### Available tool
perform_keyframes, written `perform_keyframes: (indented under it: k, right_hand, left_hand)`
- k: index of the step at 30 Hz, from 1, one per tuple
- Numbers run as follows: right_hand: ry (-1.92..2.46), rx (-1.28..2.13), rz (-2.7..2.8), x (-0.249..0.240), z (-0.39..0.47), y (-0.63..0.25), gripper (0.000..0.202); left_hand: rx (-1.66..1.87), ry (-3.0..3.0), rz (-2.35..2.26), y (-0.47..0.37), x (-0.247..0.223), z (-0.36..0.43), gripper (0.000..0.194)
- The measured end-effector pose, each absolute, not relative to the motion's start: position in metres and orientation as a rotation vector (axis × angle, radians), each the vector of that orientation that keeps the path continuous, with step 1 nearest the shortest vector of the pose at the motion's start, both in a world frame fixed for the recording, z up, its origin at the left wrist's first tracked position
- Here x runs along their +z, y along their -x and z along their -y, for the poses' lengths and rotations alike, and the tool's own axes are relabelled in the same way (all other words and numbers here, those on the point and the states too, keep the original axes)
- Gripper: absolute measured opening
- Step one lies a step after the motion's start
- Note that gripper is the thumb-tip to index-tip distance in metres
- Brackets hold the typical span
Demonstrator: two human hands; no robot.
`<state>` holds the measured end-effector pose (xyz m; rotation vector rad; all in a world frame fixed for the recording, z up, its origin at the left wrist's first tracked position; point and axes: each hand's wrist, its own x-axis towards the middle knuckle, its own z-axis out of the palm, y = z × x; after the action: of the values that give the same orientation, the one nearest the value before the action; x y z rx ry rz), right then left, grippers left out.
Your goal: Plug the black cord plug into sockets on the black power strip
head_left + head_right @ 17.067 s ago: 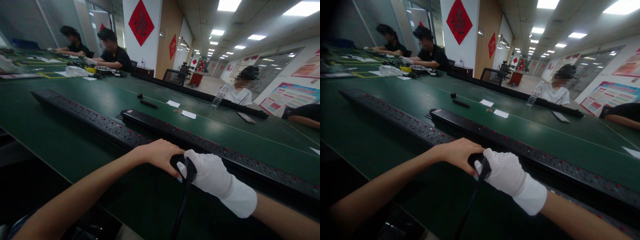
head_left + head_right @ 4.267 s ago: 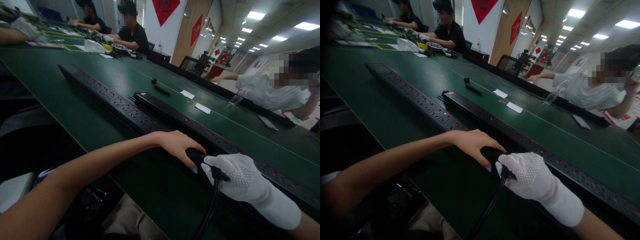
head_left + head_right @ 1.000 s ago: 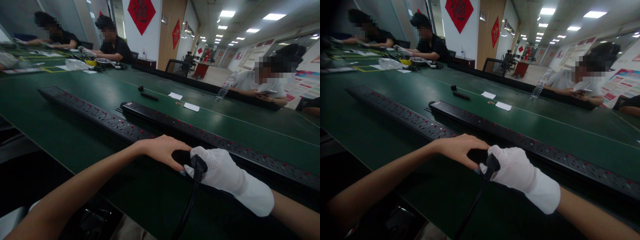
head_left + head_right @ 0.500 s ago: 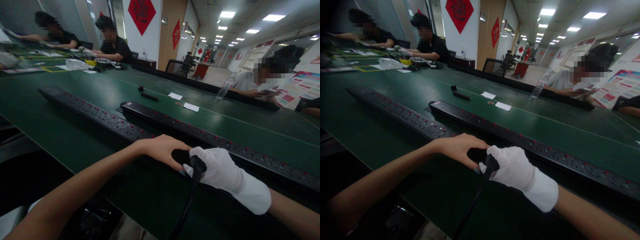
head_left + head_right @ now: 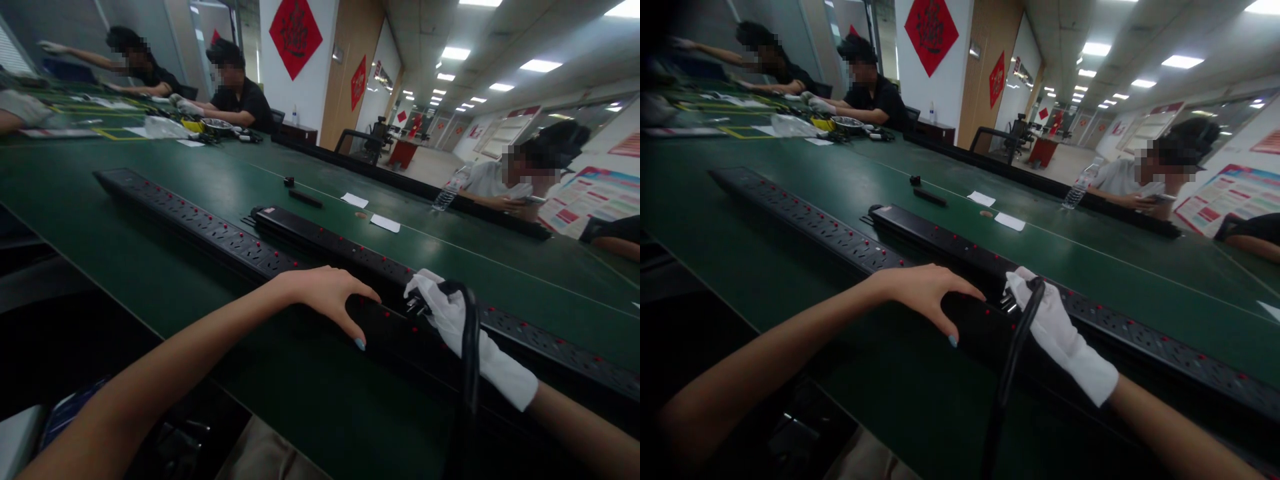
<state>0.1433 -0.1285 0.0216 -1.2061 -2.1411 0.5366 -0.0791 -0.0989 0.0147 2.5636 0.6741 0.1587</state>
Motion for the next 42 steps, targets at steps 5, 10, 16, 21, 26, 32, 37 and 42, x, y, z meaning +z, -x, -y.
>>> perform_keyframes:
  k: [5,10,16,21,26,32,37,42]
  right_hand:
    - [1.176,0.575,2.374,0.023,0.123,-0.122,0.024]
    - [1.045,-0.225,2.721,0.027,0.118,-0.103,0.024]
    - [1.045,-0.427,2.761,0.022,0.124,-0.1,0.027]
    - [1.066,-0.499,2.78,0.02,0.133,-0.097,0.026]
    - [1.107,-0.738,2.812,0.026,0.145,-0.093,0.026]
    - [1.091,-0.695,2.774,0.015,0.145,-0.097,0.027]
    - [0.962,-0.352,2.701,0.007,0.136,-0.106,0.023]
    - [0.979,-0.214,2.806,0.013,0.13,-0.102,0.022]
  left_hand:
    - [0.128,-2.598,-0.686,0.087,0.015,0.093,0.078]
    - [0.072,-2.622,-0.806,0.087,0.015,0.093,0.079]
    - [0.111,-2.646,-0.787,0.086,0.012,0.09,0.072]
    - [0.151,-2.677,-0.741,0.087,0.007,0.088,0.068]
    - [0.155,-2.694,-0.712,0.088,0.006,0.086,0.072]
    - [0.155,-2.707,-0.703,0.087,0.007,0.087,0.075]
    - [0.16,-2.707,-0.684,0.087,0.009,0.088,0.071]
    - [0.129,-2.681,-0.714,0.086,0.011,0.089,0.065]
